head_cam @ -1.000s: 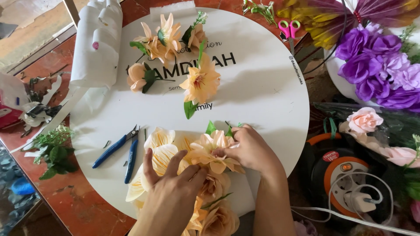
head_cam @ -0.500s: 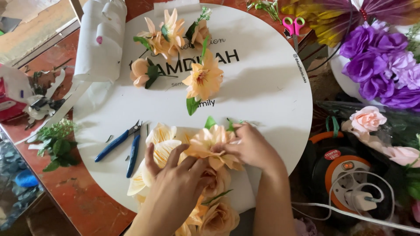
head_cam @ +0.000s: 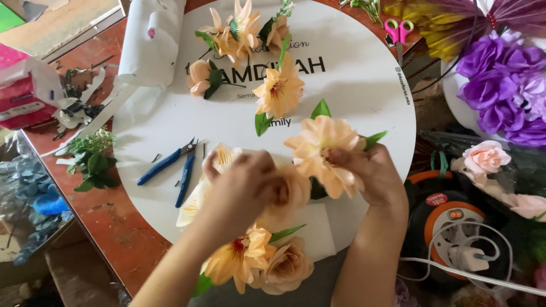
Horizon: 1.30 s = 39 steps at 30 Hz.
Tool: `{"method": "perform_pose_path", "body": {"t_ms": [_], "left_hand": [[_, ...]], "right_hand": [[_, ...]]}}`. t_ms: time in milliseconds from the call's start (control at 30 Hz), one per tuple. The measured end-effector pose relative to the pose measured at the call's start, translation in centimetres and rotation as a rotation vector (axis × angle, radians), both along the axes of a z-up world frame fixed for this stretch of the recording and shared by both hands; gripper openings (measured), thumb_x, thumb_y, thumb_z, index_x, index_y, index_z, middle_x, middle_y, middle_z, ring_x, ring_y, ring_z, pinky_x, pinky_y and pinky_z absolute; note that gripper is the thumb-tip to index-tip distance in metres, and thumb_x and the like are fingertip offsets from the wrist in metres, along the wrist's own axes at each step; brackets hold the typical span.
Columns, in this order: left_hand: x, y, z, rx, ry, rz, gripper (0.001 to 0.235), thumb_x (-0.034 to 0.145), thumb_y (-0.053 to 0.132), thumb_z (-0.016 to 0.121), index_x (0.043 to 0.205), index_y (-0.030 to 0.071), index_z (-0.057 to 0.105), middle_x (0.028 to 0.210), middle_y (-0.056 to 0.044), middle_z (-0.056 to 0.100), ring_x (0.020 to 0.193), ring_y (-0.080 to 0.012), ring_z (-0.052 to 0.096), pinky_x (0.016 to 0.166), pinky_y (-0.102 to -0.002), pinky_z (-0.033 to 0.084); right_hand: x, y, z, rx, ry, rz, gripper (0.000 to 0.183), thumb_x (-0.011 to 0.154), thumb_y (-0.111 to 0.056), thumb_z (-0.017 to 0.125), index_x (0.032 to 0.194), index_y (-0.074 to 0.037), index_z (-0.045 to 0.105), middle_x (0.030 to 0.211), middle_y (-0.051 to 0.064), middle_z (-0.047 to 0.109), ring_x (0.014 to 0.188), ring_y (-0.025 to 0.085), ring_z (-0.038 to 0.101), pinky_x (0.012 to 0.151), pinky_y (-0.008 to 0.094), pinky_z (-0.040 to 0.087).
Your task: The person arranges artificial flowers on a white circular board, using wire cutters to trim stems and positioning the blooms and leaves by hand. The person handles peach-colored flowers and green leaves, placing them into a floral arrangement.
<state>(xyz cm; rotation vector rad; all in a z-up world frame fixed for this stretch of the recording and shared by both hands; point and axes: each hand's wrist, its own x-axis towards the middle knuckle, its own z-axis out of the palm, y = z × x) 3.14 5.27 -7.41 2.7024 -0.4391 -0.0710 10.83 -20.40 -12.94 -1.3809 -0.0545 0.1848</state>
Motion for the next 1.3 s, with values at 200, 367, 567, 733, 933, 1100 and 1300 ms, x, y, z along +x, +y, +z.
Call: {"method": "perform_pose_path", "body": {"t_ms": [200, 367, 567, 733, 933, 1100, 1300], "left_hand": [[1.4, 0.3, 4.1, -0.067, 0.304, 0.152, 0.029, 0.096, 0.036, 0.057, 0.116, 0.02, 0.043, 0.103, -0.007, 0.079, 0.113, -0.0348, 0.07, 0.115, -0.063, 0.023], [4.4, -1.8, 2.6, 0.055, 0.47, -0.101, 0.037, 0.099, 0.017, 0.053, 0.131, 0.025, 0.037, 0.106, -0.013, 0.074, 0.114, -0.0404, 0.067, 0.114, -0.068, 0.024], [6.7, -2.8, -1.3, 0.075, 0.602, -0.25, 0.042, 0.094, 0.01, 0.055, 0.134, 0.019, 0.047, 0.115, -0.018, 0.073, 0.123, -0.0429, 0.064, 0.11, -0.069, 0.035], [6.6, -3.2, -1.7, 0.082, 0.609, -0.28, 0.04, 0.088, 0.002, 0.057, 0.125, 0.018, 0.053, 0.11, -0.02, 0.073, 0.12, -0.045, 0.065, 0.104, -0.066, 0.043], [6.7, -3.1, 0.7, -0.208, 0.72, -0.143, 0.047, 0.076, -0.006, 0.048, 0.116, 0.01, 0.064, 0.1, -0.027, 0.074, 0.112, -0.0483, 0.069, 0.096, -0.056, 0.055], [4.9, -6.5, 1.2, 0.008, 0.42, -0.233, 0.031, 0.085, 0.025, 0.05, 0.115, 0.021, 0.057, 0.097, -0.009, 0.075, 0.103, -0.0405, 0.073, 0.092, -0.058, 0.049], [3.1, -11.0, -7.4, -0.124, 0.103, -0.259, 0.018, 0.085, 0.011, 0.048, 0.098, 0.006, 0.059, 0.075, -0.012, 0.064, 0.062, -0.0398, 0.072, 0.05, -0.041, 0.058]], "right_hand": [[1.1, -4.4, -4.5, 0.212, 0.005, -0.05, 0.027, 0.08, -0.008, 0.079, 0.103, 0.004, 0.071, 0.075, 0.019, 0.069, 0.055, 0.032, 0.071, 0.041, 0.043, 0.057], [0.4, -2.1, -0.4, 0.138, -0.027, -0.152, 0.022, 0.084, -0.001, 0.072, 0.105, 0.003, 0.067, 0.085, 0.018, 0.072, 0.062, 0.026, 0.073, 0.039, 0.029, 0.051], [1.8, -1.5, -4.0, 0.883, -0.005, -0.152, 0.04, 0.102, -0.032, 0.054, 0.122, 0.002, 0.06, 0.113, 0.023, 0.073, 0.086, 0.032, 0.078, 0.059, 0.029, 0.052], [1.8, 0.8, -3.7, 0.955, -0.028, -0.162, 0.042, 0.101, -0.034, 0.055, 0.121, 0.002, 0.062, 0.111, 0.02, 0.074, 0.086, 0.03, 0.078, 0.06, 0.029, 0.054], [2.9, 0.2, -6.7, 0.968, -0.063, -0.142, 0.043, 0.1, -0.033, 0.052, 0.126, 0.002, 0.058, 0.117, 0.026, 0.07, 0.089, 0.036, 0.075, 0.062, 0.034, 0.052], [3.2, -4.4, -8.1, 1.039, -0.182, -0.048, 0.054, 0.099, -0.038, 0.057, 0.138, 0.0, 0.055, 0.137, 0.024, 0.063, 0.111, 0.037, 0.069, 0.079, 0.036, 0.052], [2.8, -6.8, -7.3, 0.944, -0.093, -0.248, 0.042, 0.095, -0.03, 0.052, 0.126, -0.003, 0.062, 0.128, 0.012, 0.071, 0.104, 0.026, 0.072, 0.075, 0.03, 0.05]]}}
